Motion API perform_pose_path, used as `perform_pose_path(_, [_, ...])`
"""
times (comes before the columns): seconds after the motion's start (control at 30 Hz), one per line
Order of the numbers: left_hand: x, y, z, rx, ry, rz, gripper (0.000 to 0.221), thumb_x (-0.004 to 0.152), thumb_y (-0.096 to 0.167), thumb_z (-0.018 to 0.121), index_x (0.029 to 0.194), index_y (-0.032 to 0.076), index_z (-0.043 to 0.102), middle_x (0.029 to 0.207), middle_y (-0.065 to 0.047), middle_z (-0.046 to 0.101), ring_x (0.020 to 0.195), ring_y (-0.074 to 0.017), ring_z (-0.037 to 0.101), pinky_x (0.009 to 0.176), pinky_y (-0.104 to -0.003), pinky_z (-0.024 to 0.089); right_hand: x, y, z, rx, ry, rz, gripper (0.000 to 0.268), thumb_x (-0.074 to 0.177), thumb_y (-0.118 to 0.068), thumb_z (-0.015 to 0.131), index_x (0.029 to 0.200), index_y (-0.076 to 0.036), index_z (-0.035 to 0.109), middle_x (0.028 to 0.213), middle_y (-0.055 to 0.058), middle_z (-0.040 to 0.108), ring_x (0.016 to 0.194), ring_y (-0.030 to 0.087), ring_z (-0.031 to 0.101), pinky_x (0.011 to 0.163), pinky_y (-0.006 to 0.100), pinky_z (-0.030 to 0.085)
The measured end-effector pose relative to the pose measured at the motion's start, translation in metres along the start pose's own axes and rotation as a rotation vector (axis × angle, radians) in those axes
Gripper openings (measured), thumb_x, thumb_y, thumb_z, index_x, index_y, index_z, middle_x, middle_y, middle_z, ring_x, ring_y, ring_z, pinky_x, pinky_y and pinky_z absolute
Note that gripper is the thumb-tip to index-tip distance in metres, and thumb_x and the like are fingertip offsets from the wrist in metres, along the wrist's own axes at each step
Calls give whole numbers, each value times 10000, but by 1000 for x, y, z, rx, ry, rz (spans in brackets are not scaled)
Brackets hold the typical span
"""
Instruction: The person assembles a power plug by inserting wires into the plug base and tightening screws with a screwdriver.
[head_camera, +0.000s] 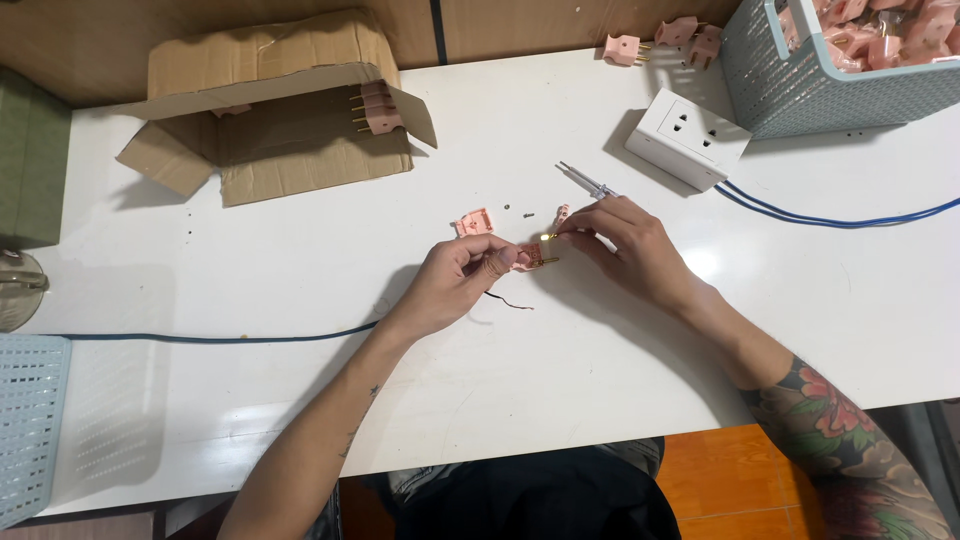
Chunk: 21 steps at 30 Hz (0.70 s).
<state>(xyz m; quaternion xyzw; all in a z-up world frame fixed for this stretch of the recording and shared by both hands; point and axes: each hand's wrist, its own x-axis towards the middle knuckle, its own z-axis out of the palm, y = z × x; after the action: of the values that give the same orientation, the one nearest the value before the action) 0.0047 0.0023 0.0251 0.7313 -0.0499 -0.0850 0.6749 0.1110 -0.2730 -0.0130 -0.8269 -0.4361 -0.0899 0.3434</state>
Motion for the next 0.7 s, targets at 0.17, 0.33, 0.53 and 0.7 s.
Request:
perform_pose_path(0.17, [-1,-4,2,18,-8,-34,372,1162,411,696,1172,80,864,686,-9,613,759,-75,595,737,-260,541,-7,-15,5,117,54,26,69,1042,-87,868,1110,-83,863,1009,44,848,890,234,787,874,357,618])
perform_pose_path(0.33, [2,-20,2,55,4,-38,343,1150,402,722,1180,94,871,668,-19,627,739,-70,587,727,-254,551,-1,-32,0,148,62,-4,71,1028,-37,857,1098,-44,860,970,92,838,886,276,796,859,381,634])
perform_pose_path(0.53, [3,-22,2,58,-9,-59,331,1145,403,733,1148,104,877,665,-17,630,708,-75,586,703,-262,553,-2,-36,0,120,28,-32,97,1016,-27,849,1109,-52,859,962,78,838,885,255,796,863,380,637])
perform_pose_path(0.7, [2,-33,4,92,-8,-50,300,1107,379,795,1165,98,881,662,-20,634,702,-62,531,672,-264,518,1,-41,-2,104,14,-69,103,1014,-31,849,1117,-40,852,957,88,823,890,280,792,839,398,636])
